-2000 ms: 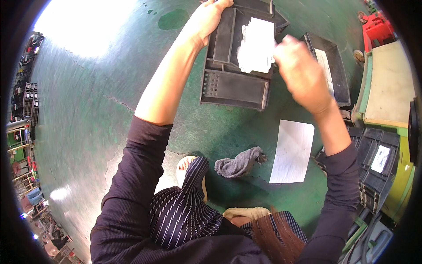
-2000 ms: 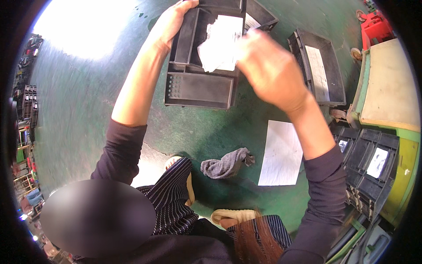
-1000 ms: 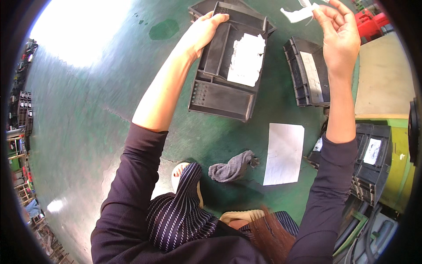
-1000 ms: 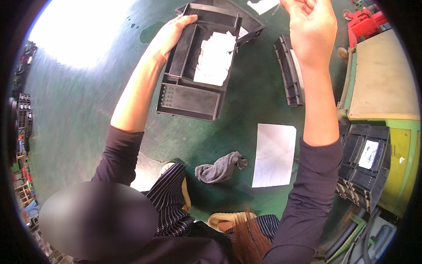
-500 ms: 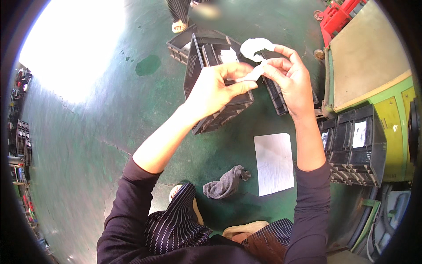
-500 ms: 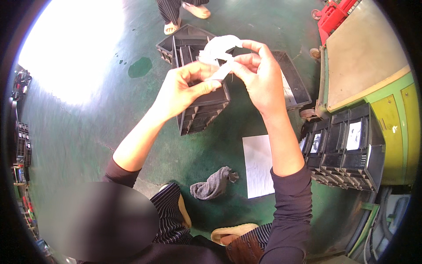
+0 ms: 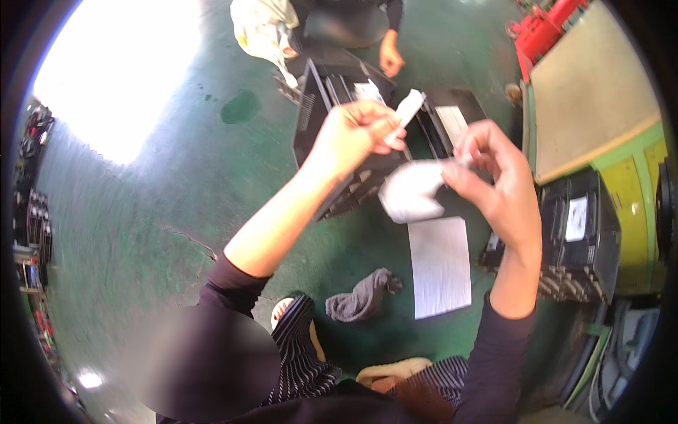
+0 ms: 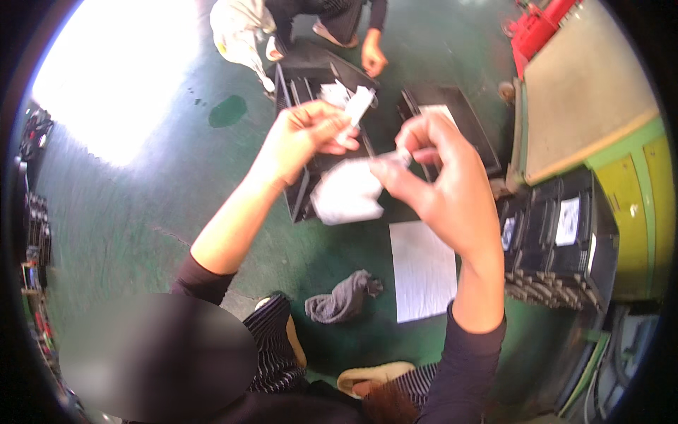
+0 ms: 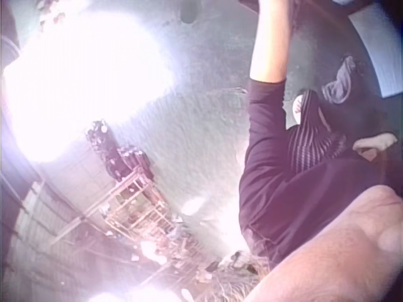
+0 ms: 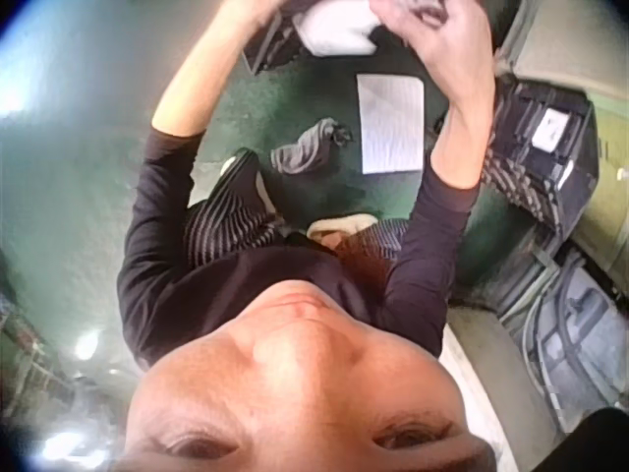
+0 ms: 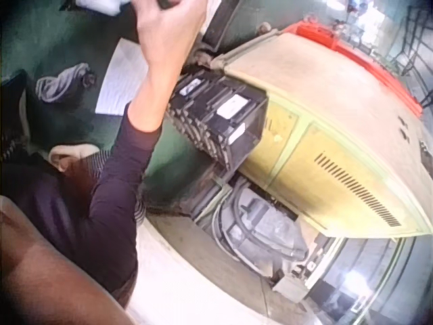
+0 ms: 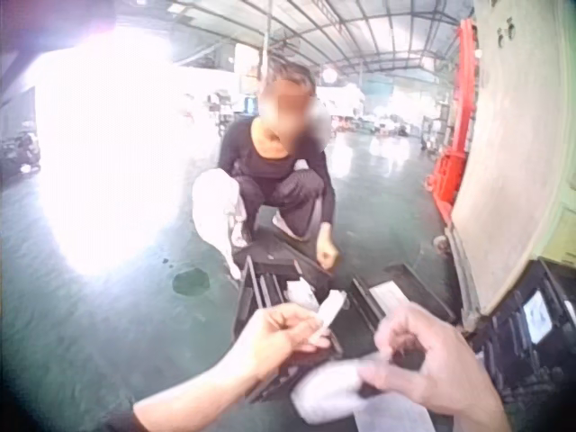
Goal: The person sits on the floor and handles black plastic crates, placing papers inside them. They walk to a trash bin, return, and continue wiping crates with a cloth and arranging papers within them.
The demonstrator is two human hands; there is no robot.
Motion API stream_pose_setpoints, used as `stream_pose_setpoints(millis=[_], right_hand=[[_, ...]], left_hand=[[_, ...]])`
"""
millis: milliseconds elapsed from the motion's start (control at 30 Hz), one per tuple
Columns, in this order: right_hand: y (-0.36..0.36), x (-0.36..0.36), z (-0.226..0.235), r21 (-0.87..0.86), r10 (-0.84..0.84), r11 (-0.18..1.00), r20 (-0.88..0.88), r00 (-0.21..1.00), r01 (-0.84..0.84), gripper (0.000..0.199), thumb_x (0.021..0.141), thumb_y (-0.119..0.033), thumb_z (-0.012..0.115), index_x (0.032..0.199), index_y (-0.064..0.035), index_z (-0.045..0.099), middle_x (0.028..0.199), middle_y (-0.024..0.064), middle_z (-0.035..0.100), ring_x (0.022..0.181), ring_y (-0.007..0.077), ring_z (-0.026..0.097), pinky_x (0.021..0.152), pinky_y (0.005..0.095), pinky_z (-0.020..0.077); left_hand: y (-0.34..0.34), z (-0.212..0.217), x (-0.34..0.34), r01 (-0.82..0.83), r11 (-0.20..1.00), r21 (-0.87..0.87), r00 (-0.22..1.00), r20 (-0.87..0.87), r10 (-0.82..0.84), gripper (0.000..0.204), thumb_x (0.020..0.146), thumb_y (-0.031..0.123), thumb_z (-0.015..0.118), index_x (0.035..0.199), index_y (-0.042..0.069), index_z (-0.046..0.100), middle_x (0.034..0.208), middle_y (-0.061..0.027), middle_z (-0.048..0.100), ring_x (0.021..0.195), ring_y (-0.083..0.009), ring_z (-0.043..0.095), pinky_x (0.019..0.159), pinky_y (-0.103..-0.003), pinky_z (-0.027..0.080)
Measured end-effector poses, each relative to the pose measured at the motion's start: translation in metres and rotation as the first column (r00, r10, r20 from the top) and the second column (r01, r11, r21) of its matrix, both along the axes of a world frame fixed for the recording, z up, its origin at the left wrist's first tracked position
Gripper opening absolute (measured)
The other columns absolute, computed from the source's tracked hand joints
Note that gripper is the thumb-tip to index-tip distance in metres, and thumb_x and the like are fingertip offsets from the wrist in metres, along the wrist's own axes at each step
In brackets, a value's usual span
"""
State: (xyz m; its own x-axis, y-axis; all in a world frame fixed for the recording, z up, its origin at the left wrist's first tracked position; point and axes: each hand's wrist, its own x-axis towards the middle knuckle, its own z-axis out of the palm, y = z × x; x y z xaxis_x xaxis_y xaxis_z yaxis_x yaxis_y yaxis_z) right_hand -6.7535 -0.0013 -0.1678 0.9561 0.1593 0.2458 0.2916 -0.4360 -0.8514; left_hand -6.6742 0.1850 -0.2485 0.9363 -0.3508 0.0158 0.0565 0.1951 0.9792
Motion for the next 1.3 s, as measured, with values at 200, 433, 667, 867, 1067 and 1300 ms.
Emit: stream_pose_setpoints(millis=[200, 433, 667, 867, 1067, 1300], right_hand=[[0.010, -0.001, -0.007, -0.154, -0.064, 0.985, 0.101, 0.993, 0.079, 0.032, 0.064, -0.008, 0.073, 0.079, -0.0039, 0.045, 0.075, 0.0049, 0.046, 0.070, 0.0153, 0.047, 0.067, 0.0285, 0.0394], [0.011, -0.001, -0.034, -0.261, -0.190, 0.937, 0.181, 0.965, 0.233, 0.033, 0.065, -0.008, 0.072, 0.083, -0.0032, 0.045, 0.080, 0.0077, 0.046, 0.074, 0.0215, 0.048, 0.069, 0.0330, 0.0406], [0.003, -0.009, -0.049, -0.152, -0.242, 0.954, 0.127, 0.962, 0.260, 0.038, 0.068, -0.012, 0.073, 0.099, -0.0050, 0.052, 0.105, 0.0094, 0.048, 0.086, 0.0191, 0.051, 0.072, 0.0321, 0.0425], [-0.011, -0.016, -0.049, -0.034, -0.541, 0.785, 0.449, 0.711, 0.619, 0.042, 0.073, -0.012, 0.070, 0.109, -0.0052, 0.051, 0.112, 0.0104, 0.049, 0.092, 0.0230, 0.052, 0.073, 0.0332, 0.0427], [0.019, -0.045, -0.070, -0.304, -0.128, 0.915, 0.410, 0.903, 0.267, 0.028, 0.067, -0.007, 0.071, 0.093, -0.0039, 0.063, 0.095, 0.0069, 0.062, 0.091, 0.0260, 0.057, 0.081, 0.0354, 0.0423], [0.023, -0.062, -0.089, 0.094, -0.375, 0.927, 0.157, 0.914, 0.364, 0.012, 0.076, 0.001, 0.063, 0.088, -0.0003, 0.063, 0.085, 0.0094, 0.066, 0.081, 0.0188, 0.062, 0.076, 0.0290, 0.0472]], left_hand=[[-0.011, 0.010, -0.024, 0.209, 0.978, -0.017, 0.976, -0.060, -0.210, 0.013, 0.086, 0.013, 0.058, 0.092, 0.001, 0.062, 0.082, -0.0033, 0.064, 0.070, -0.0060, 0.058, 0.062, -0.020, 0.046], [-0.003, 0.011, -0.047, 0.320, 0.945, -0.065, 0.930, -0.167, -0.327, 0.027, 0.091, 0.023, 0.052, 0.100, -0.002, 0.060, 0.088, -0.0051, 0.063, 0.081, -0.0090, 0.060, 0.071, -0.022, 0.048], [-0.008, 0.000, -0.053, 0.323, 0.946, -0.024, 0.935, -0.145, -0.323, 0.025, 0.091, 0.016, 0.050, 0.099, -0.005, 0.059, 0.086, -0.0086, 0.065, 0.079, -0.0148, 0.063, 0.074, -0.026, 0.050], [-0.010, -0.008, -0.062, 0.327, 0.939, -0.109, 0.911, -0.228, -0.344, 0.027, 0.091, 0.018, 0.050, 0.102, -0.005, 0.057, 0.089, -0.0102, 0.064, 0.081, -0.0170, 0.064, 0.077, -0.028, 0.050], [-0.008, -0.029, -0.076, 0.299, 0.938, -0.174, 0.932, -0.158, -0.326, 0.012, 0.090, 0.013, 0.053, 0.096, 0.003, 0.052, 0.087, -0.0023, 0.060, 0.080, -0.0063, 0.056, 0.069, -0.020, 0.044], [0.004, -0.003, -0.088, 0.328, 0.930, -0.166, 0.880, -0.304, -0.365, 0.028, 0.085, 0.010, 0.060, 0.110, 0.004, 0.050, 0.103, -0.0049, 0.056, 0.099, -0.0138, 0.054, 0.082, -0.029, 0.046]])
